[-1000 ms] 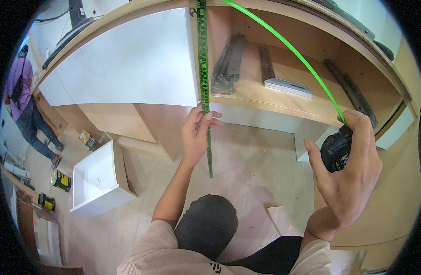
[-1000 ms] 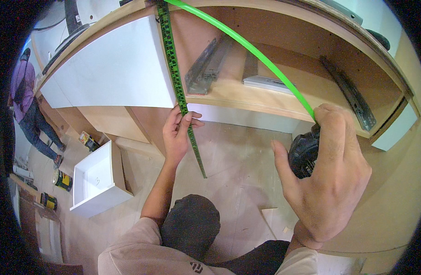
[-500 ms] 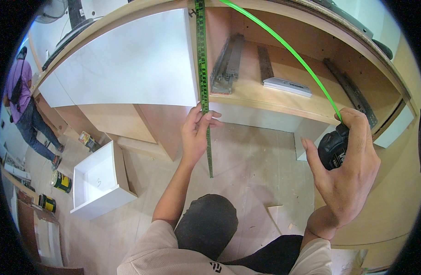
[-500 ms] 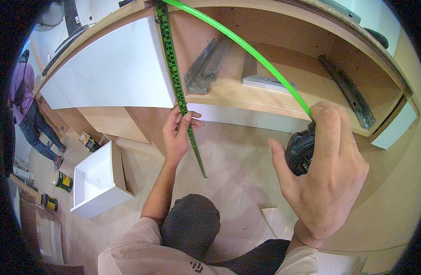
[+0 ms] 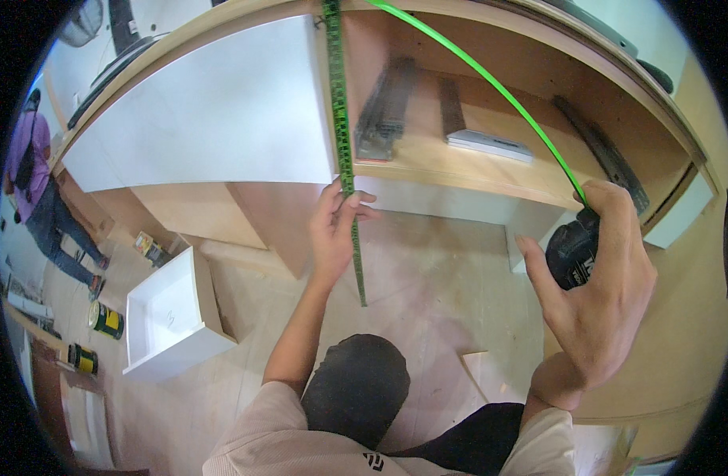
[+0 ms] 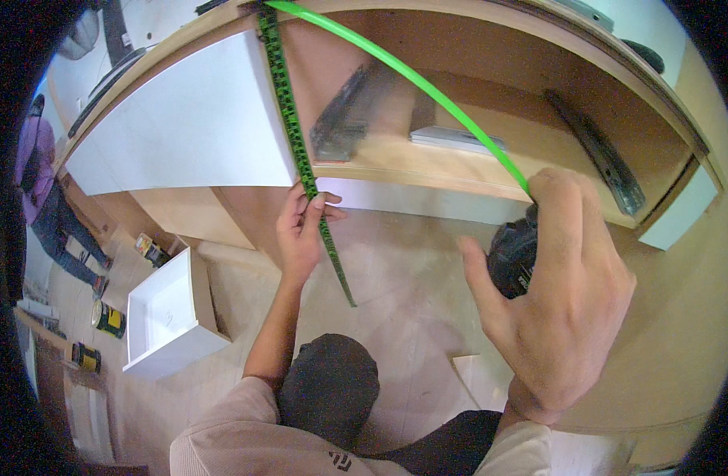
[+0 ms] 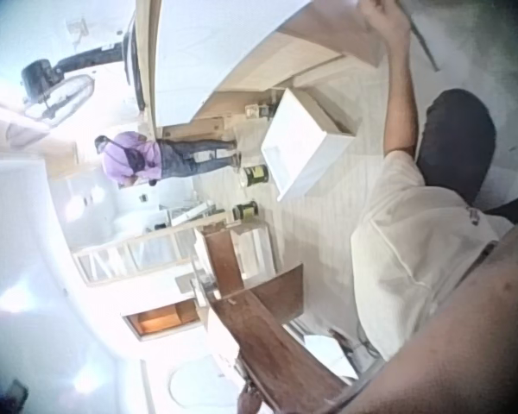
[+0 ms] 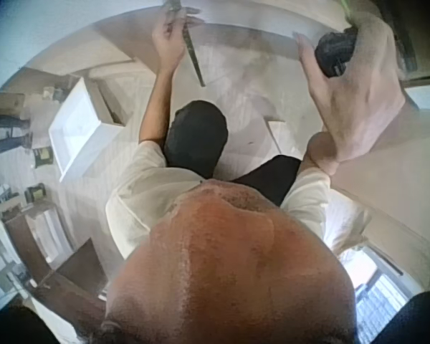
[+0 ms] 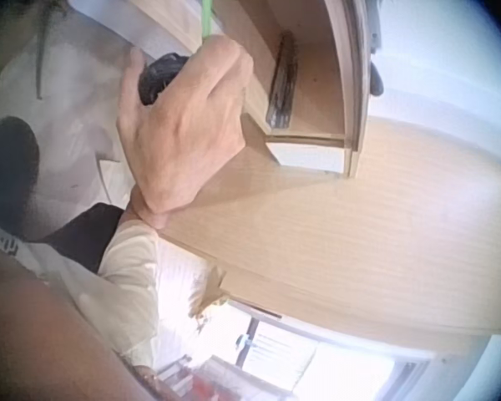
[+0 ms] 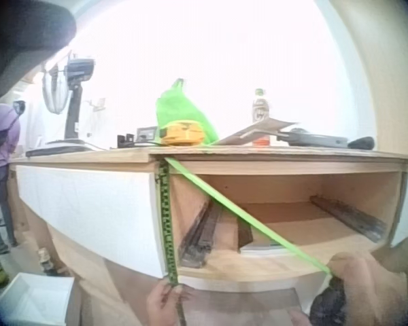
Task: The person measures the interior of a wooden cabinet with a tape measure, then picks up a white cabinet door and applies a curved edge banding strip to its edge. They then wipe the door surface with a cloth.
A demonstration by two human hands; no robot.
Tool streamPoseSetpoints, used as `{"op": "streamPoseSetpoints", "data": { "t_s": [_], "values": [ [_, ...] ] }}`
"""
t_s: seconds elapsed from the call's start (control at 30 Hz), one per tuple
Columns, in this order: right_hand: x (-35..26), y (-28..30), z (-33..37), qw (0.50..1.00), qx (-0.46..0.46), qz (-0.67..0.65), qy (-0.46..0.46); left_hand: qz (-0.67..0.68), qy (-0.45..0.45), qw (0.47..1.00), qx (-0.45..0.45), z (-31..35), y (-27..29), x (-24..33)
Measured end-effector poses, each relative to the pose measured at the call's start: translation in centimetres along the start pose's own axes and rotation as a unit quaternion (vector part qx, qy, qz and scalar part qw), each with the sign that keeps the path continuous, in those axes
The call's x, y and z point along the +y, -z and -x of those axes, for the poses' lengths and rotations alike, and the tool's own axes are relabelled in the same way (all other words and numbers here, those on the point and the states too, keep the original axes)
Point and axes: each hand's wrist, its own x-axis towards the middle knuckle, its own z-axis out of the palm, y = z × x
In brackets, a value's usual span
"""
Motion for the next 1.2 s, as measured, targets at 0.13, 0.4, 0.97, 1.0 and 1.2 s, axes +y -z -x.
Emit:
{"op": "streamPoseSetpoints", "data": {
  "t_s": [0.13,0.4,0.97,1.0,1.2],
  "values": [
    [1.6,3.5,1.1,1.000,-0.006,0.000,-0.019,-0.011,-0.005,0.999,-0.052,1.6,-2.0,1.1],
    [5.6,13.5,6.2,0.980,0.000,0.114,-0.164,0.082,0.033,0.957,-0.276,2.7,-14.1,1.2],
    [10.0,12.4,6.2,0.990,-0.009,0.090,-0.112,0.093,0.011,0.967,-0.238,2.2,-19.8,-1.0],
    [9.7,12.4,6.2,0.989,-0.019,0.088,-0.119,0.088,0.008,0.967,-0.238,2.2,-19.8,-0.9],
    [6.0,11.8,6.9,0.975,-0.052,0.125,-0.177,0.107,0.027,0.968,-0.227,2.0,-19.8,-1.0]
  ]
}}
